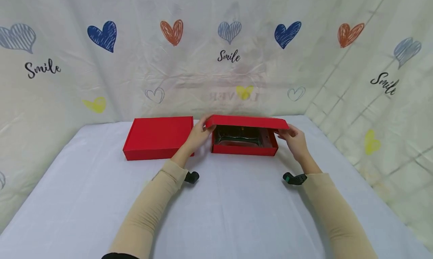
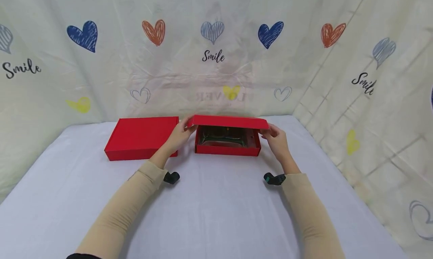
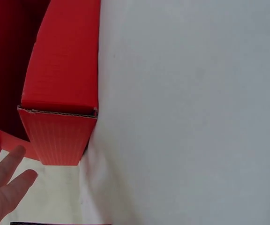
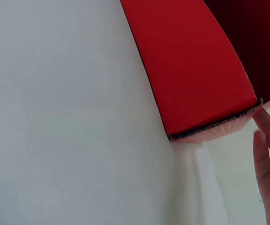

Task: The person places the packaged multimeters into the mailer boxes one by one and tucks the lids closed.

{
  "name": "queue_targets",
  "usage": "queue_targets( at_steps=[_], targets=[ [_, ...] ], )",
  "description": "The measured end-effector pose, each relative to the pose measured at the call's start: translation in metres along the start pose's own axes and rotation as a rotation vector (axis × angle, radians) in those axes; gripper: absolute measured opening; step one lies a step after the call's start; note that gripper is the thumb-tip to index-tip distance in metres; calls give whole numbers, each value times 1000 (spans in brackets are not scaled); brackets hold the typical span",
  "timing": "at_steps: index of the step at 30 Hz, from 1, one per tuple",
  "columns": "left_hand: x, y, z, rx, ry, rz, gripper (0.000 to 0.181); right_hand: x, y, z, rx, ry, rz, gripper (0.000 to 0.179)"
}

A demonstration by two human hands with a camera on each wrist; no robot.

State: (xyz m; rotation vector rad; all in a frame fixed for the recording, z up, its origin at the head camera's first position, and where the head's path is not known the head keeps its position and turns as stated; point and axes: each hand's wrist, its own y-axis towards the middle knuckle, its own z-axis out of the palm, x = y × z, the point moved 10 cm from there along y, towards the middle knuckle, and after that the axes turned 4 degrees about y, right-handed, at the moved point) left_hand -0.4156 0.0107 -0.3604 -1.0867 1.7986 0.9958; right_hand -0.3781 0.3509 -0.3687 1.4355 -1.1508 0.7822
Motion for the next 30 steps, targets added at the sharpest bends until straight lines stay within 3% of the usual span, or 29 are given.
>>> queue_targets(
  at_steps=[9,19,24,30],
  targets=[
    [0,-2,-1,-7,17,32,56,6,1,-1,61,-73,-26,41],
    [4,-6,8,47,61,43,60,-8,-4,-3,87,-96,3,43],
    [7,-7,10,77,91,18,63,-11,-4,0,96,-72,2,42],
    [9,-7,14,100,88,-34,70,-11,-3,3,71,-142,13,41]
  ],
)
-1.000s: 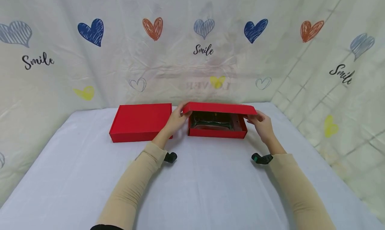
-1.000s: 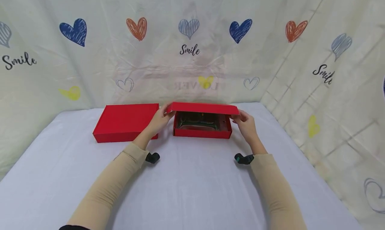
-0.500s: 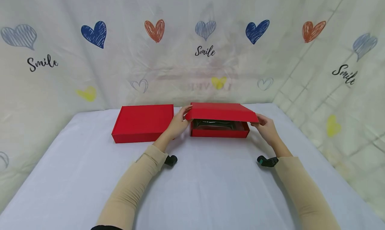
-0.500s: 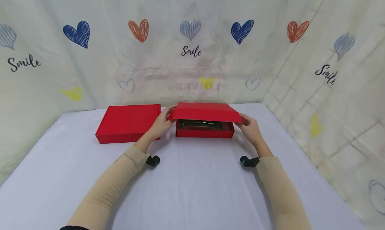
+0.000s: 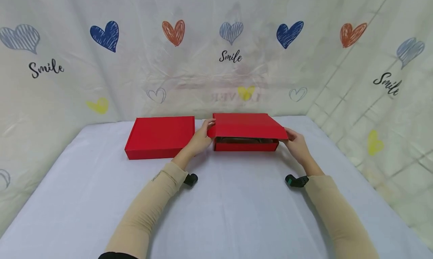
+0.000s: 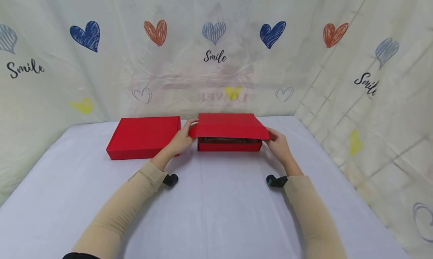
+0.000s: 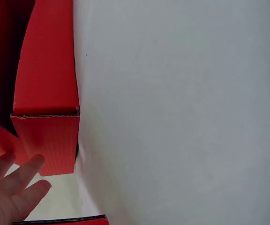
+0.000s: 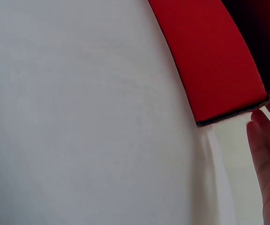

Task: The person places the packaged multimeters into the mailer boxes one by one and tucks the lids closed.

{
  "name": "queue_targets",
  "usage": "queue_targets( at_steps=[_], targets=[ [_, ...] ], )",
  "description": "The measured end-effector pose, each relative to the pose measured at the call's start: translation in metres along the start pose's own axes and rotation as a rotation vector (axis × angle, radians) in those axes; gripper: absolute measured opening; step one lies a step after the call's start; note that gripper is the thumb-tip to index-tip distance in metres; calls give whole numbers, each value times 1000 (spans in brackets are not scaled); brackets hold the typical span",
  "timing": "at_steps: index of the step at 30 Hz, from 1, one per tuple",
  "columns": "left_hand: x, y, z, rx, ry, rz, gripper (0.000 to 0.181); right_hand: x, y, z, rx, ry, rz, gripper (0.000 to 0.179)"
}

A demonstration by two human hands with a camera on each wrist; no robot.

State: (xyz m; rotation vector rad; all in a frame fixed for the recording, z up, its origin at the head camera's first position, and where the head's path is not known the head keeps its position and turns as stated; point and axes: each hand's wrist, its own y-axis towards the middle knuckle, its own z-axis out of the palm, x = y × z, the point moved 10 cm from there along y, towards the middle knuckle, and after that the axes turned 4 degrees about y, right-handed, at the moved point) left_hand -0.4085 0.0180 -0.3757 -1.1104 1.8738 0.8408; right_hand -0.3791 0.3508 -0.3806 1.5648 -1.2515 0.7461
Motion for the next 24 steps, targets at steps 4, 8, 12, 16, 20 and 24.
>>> queue_targets(
  at_steps=[4,8,12,16,20,24],
  targets=[
    [-1,1,0,3,8,-22,72,0,3,3,-9,-18,-4,41],
    [-1,0,0,19,13,-33,74,1,5,6,-2,-18,3,41],
    [-2,0,-1,39,33,-30,79,5,6,5,14,-37,21,46],
    [-5,-1,-4,41,59,-13,86,11,9,8,54,-85,39,59],
    [-7,0,-4,43,84,-10,86,15,9,13,84,-120,37,67],
    [-7,-1,-3,48,106,-25,85,18,6,14,86,-145,20,67]
  ],
)
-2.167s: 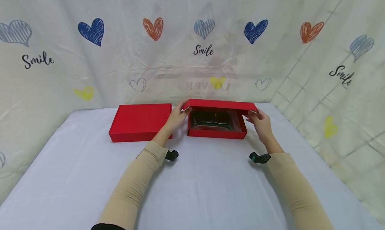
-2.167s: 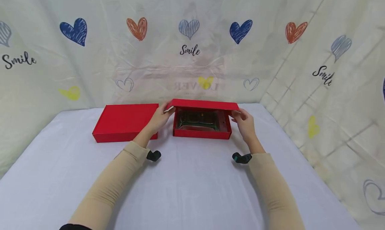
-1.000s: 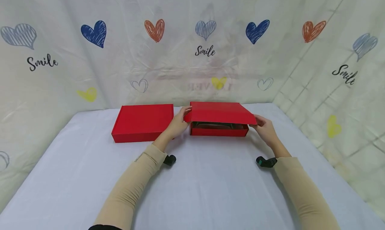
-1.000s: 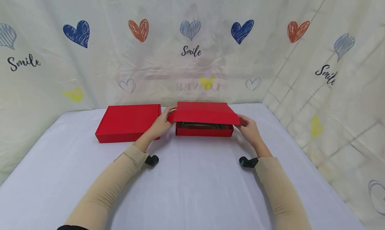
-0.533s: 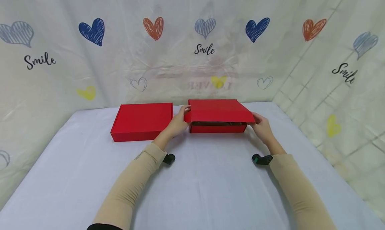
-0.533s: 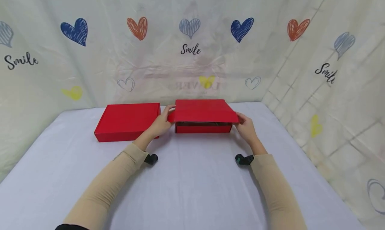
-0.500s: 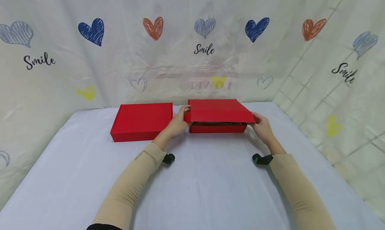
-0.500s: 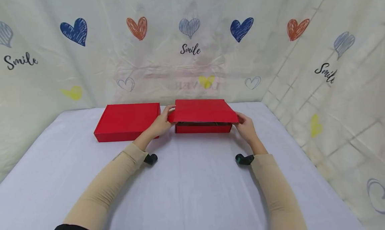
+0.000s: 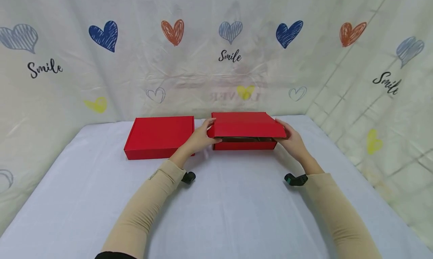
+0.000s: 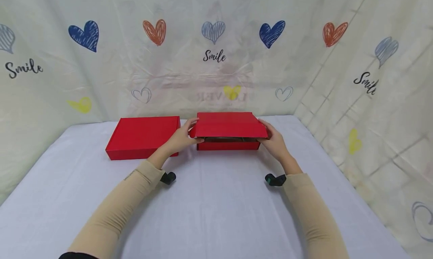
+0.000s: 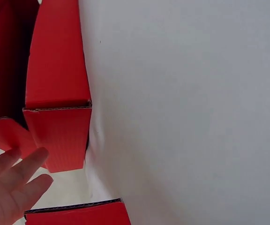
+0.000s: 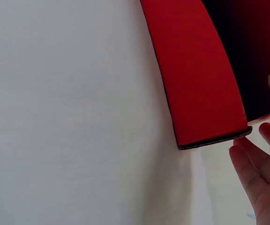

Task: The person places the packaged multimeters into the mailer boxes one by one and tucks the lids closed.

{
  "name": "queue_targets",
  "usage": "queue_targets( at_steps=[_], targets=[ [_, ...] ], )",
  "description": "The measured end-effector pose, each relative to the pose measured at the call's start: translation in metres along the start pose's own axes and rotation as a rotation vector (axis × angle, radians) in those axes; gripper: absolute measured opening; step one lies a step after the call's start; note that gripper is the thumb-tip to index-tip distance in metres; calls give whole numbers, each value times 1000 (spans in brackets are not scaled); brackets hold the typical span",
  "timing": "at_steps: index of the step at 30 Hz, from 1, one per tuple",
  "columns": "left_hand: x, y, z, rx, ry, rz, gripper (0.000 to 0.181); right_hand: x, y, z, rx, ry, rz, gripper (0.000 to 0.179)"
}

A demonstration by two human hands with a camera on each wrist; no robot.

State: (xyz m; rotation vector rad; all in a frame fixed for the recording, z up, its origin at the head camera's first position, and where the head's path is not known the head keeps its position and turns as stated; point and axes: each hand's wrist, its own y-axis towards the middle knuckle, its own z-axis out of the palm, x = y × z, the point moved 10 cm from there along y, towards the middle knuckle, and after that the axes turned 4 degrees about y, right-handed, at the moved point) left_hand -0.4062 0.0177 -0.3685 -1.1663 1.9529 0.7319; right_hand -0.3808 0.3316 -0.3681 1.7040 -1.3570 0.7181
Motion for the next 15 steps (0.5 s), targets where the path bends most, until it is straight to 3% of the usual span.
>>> queue_targets(
  at_steps=[8,15],
  targets=[
    [0,-4,2,35,57,-5,92,1,-3,-2,8,-26,-75,65],
    [1,-7,5,83,72,-11,97,-4,-7,3,120,-42,-16,77]
  ],
)
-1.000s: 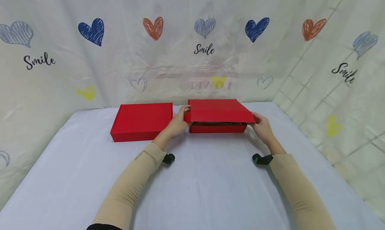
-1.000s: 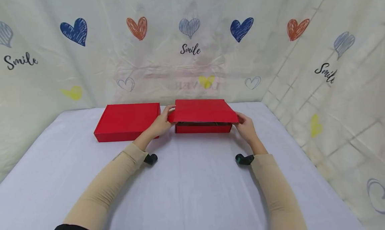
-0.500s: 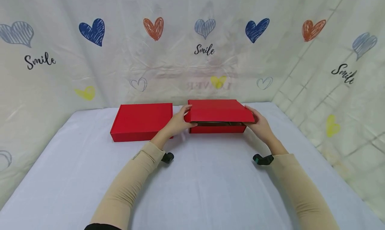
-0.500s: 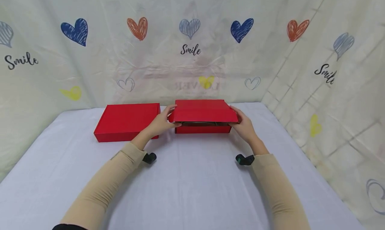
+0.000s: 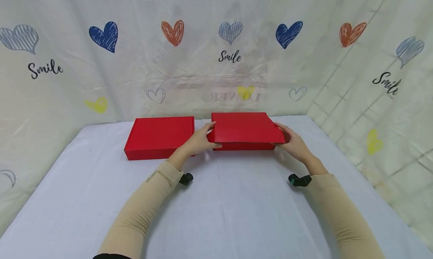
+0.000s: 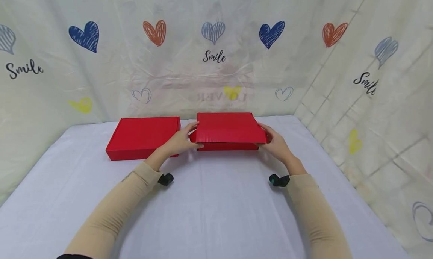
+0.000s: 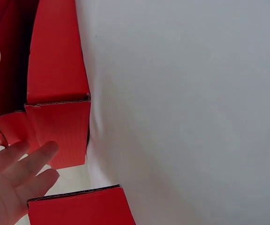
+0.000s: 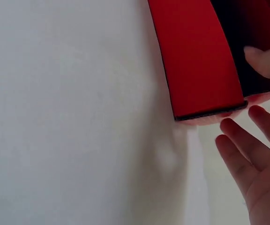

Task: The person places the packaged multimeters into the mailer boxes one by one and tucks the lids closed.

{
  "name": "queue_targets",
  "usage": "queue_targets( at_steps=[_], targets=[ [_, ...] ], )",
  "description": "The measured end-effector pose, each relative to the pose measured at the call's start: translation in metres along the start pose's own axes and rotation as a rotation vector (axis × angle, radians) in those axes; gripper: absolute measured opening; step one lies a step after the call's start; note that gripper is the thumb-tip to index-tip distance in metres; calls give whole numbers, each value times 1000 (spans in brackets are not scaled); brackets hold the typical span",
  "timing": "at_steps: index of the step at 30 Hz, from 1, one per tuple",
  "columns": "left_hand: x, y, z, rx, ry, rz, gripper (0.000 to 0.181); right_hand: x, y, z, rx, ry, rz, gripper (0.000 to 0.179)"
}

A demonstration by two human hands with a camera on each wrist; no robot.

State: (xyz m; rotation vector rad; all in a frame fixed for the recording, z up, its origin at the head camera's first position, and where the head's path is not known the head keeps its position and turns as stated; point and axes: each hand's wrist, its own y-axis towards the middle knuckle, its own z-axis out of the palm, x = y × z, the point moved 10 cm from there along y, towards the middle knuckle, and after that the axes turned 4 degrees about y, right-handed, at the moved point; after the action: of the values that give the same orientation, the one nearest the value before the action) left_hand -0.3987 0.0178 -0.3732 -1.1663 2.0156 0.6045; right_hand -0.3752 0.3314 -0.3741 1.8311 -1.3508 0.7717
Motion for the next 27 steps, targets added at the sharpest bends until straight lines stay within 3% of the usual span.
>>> queue_targets(
  at_steps=[7,12,17,22,27],
  targets=[
    [0,-2,4,26,3,-19,102,-10,-3,7,173,121,108,92],
    [0,-3,6,29,17,-40,110,-9,-5,6,221,173,95,79],
    [0,-3,9,31,50,-58,104,-7,-3,7,201,191,118,69],
    [2,-1,8,16,25,-76,88,-6,1,9,151,148,154,73],
    [2,2,8,11,21,-58,84,-6,3,9,113,80,166,78]
  ],
)
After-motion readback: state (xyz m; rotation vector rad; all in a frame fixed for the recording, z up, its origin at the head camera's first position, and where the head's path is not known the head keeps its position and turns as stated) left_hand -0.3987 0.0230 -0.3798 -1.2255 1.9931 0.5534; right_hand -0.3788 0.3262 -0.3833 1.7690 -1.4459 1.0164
